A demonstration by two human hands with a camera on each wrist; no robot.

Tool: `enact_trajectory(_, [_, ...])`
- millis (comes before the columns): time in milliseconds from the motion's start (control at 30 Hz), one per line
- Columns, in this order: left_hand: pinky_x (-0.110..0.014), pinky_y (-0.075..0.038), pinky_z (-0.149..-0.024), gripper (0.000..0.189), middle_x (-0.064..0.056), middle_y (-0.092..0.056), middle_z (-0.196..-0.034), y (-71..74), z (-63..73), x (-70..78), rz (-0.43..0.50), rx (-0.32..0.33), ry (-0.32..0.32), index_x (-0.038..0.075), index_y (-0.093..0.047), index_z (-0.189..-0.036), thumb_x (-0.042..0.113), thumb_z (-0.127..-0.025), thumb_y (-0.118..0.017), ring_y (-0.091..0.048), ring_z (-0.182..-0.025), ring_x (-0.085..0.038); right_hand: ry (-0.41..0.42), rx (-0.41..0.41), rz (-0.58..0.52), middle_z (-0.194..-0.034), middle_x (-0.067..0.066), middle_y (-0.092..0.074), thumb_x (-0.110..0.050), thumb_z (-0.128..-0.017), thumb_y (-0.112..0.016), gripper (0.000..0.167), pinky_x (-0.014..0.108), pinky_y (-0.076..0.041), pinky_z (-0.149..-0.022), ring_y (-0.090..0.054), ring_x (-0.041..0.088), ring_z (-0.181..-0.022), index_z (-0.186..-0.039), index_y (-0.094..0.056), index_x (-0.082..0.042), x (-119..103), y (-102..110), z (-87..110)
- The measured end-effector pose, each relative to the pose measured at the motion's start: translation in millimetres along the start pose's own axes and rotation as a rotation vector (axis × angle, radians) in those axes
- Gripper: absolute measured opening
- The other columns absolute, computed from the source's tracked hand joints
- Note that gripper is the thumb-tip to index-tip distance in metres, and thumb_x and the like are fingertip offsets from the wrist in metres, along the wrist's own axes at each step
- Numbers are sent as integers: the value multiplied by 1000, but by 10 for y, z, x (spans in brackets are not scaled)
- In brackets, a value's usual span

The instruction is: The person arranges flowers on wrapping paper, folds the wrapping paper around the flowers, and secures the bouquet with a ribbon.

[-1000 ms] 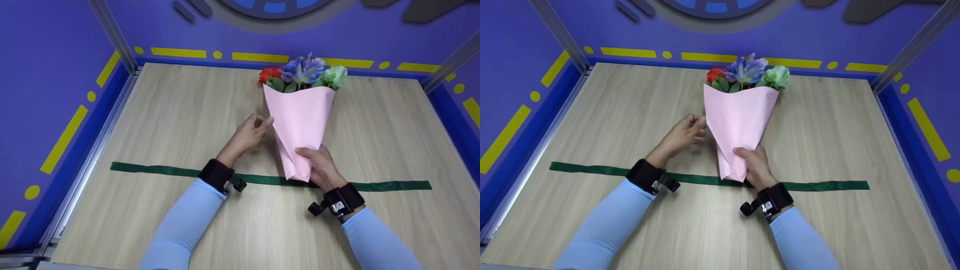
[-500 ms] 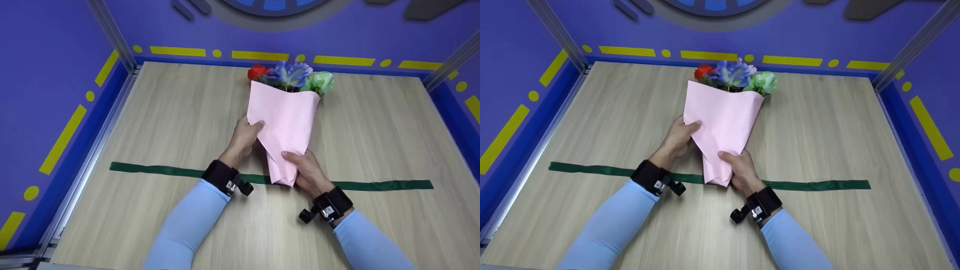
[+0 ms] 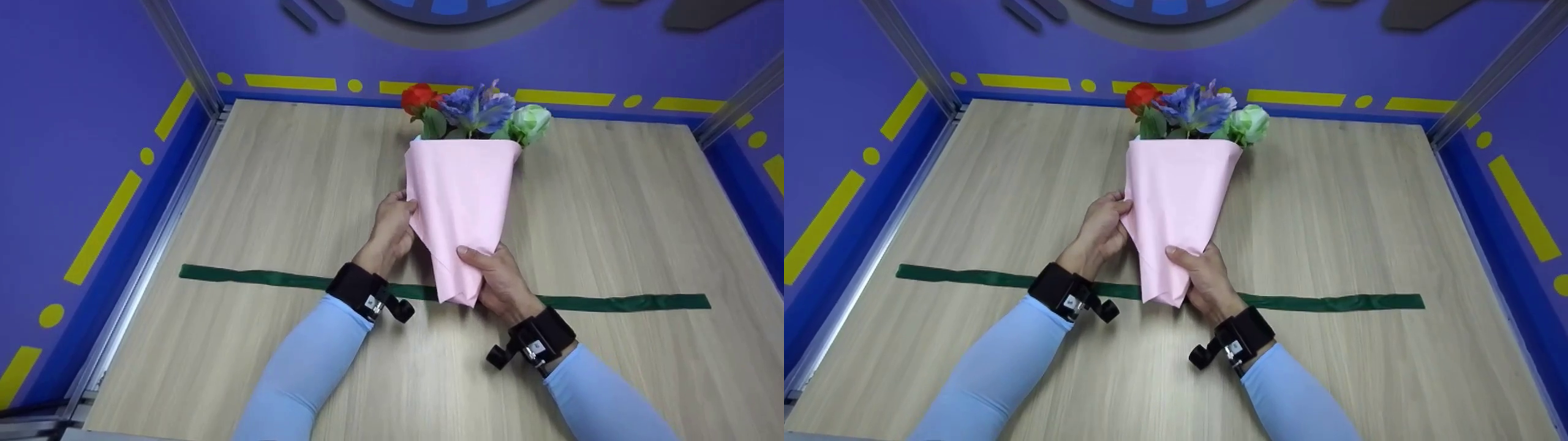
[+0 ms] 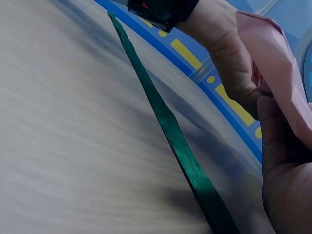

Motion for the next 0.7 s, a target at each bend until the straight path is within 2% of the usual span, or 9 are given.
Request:
enact_trajectory(133, [-33,-51,-97,16,-12,-57,-121,-39,38,-55,58,1,6,3,-54,-117,-2,-105,-44,-58,-112,-22,22,-52,6,-113,10,-71,7,-97,-63,31,40,-62,-87,-74,25,-102,-126,-55,-1,-30,-143,55])
enact_trajectory(233, [-32,-55,-87,20,-12,-63,-115,-66,97,-70,25,-21,-16,5,-59,-121,7,-106,-46,-63,-103,-22,32,-83,3,-112,11,-71,8,-96,-64,30,39,-63,-86,-74,25,-100,-124,-57,-1,-36,-242,94])
enact_trajectory(367, [-32,-54,-84,31,-12,-63,-115,-79,175,-30,-96,-22,-84,5,-56,-135,19,-107,-51,-63,-101,-22,47,-91,5,-107,11,-72,10,-95,-65,26,38,-63,-83,-75,24,-95,-118,-60,-1,-46,-320,132])
enact_trajectory(467, [-29,-52,-82,26,-10,-63,-111,-64,206,45,-241,0,-173,4,-57,-130,19,-109,-53,-61,-99,-20,61,-81,19,-105,10,-72,10,-94,-65,26,37,-63,-82,-75,23,-94,-116,-61,-1,-57,-328,152])
enact_trajectory(600, [-28,-54,-79,21,-10,-69,-107,-30,265,172,-444,31,-320,3,-67,-122,15,-110,-54,-65,-96,-18,79,-59,64,-106,9,-71,11,-92,-68,30,35,-63,-82,-75,23,-94,-118,-59,1,-59,-308,175])
enact_trajectory(633, [-28,-55,-80,24,-10,-71,-109,-18,289,202,-477,39,-347,3,-69,-123,15,-111,-52,-67,-97,-17,84,-53,75,-107,9,-71,11,-91,-69,32,35,-63,-83,-75,23,-95,-120,-58,1,-60,-301,181])
enact_trajectory(700, [-34,-58,-81,29,-13,-73,-109,-15,341,240,-483,26,-372,3,-70,-124,19,-113,-49,-69,-96,-20,89,-35,90,-107,9,-70,11,-90,-69,35,35,-63,-84,-75,24,-95,-121,-57,2,-55,-274,192])
Point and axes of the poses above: each hand's wrist, its own z-axis away from the middle knuckle, its own y-axis out of the back of the hand, x = y × z, the point moved 7 cm from there along -z, towards the middle knuckle
